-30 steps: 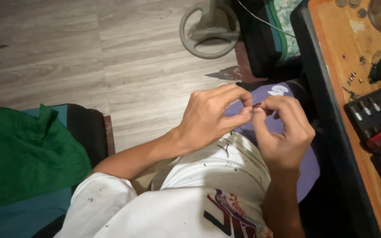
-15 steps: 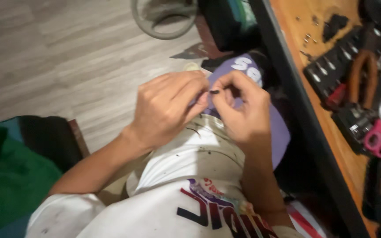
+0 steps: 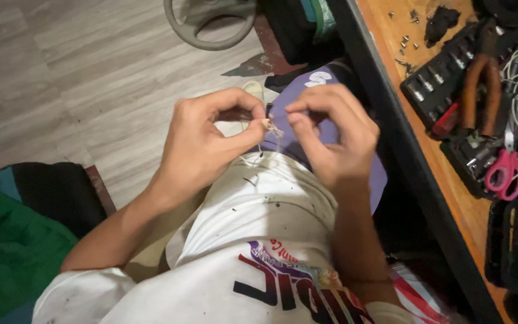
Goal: The person sits on the floor and uses pliers to strip the insulation from a small white wire. They then twist the exposed strands together with their fingers and place the pliers on the table.
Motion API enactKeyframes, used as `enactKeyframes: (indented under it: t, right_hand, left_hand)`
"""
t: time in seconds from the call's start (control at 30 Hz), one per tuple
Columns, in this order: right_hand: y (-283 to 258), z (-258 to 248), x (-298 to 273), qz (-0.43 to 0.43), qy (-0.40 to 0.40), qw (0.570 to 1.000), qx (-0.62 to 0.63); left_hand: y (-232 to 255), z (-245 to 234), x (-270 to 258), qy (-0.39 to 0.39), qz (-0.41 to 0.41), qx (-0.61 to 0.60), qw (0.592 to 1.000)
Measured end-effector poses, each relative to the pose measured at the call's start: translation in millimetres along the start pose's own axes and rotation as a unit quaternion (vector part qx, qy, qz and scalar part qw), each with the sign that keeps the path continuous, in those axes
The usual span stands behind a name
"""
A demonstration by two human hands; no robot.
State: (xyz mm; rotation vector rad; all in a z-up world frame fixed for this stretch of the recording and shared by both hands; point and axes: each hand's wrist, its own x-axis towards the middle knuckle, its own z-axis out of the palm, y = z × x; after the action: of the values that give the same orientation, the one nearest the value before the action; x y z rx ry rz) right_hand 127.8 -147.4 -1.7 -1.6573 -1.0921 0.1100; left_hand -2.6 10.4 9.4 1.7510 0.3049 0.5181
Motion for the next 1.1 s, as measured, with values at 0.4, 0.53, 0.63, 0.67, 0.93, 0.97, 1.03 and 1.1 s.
enactKeyframes:
  t: [0.4,0.53,0.63,0.67,0.93,0.97,1.03,1.1]
  right_hand:
    - [2,-14,24,-0.267,-0.101,0.950,-0.130]
    - [-1,-14,21,-0.249,-0.093,0.953,-0.144]
    - [0,-12,21,-0.250,-0.087,0.953,-0.148]
    - [0,-12,20,-0.247,-0.084,0.954,-0.149]
    - [2,-10,15,-0.253,-0.075,0.950,-0.165]
    - [3,-9,15,-0.259,-0.073,0.948,-0.168]
    - [5,-10,14,-0.268,-0.069,0.944,-0.179]
    - [5,-10,13,-0.275,-0.063,0.940,-0.194]
  left_hand:
    - [-4,2,3,-0.029,-0.135,-0.114,0.984]
    - [2,4,0,-0.005,-0.112,-0.015,0.994]
    - [7,5,0,0.011,-0.072,0.039,0.997]
    - [8,5,0,0.014,-0.063,0.051,0.997]
    - [13,4,-3,0.009,-0.069,0.059,0.996]
    - [13,4,-2,0.007,-0.071,0.063,0.995]
    - [13,4,-2,0.002,-0.080,0.063,0.995]
    - [13,4,-2,-0.003,-0.092,0.055,0.994]
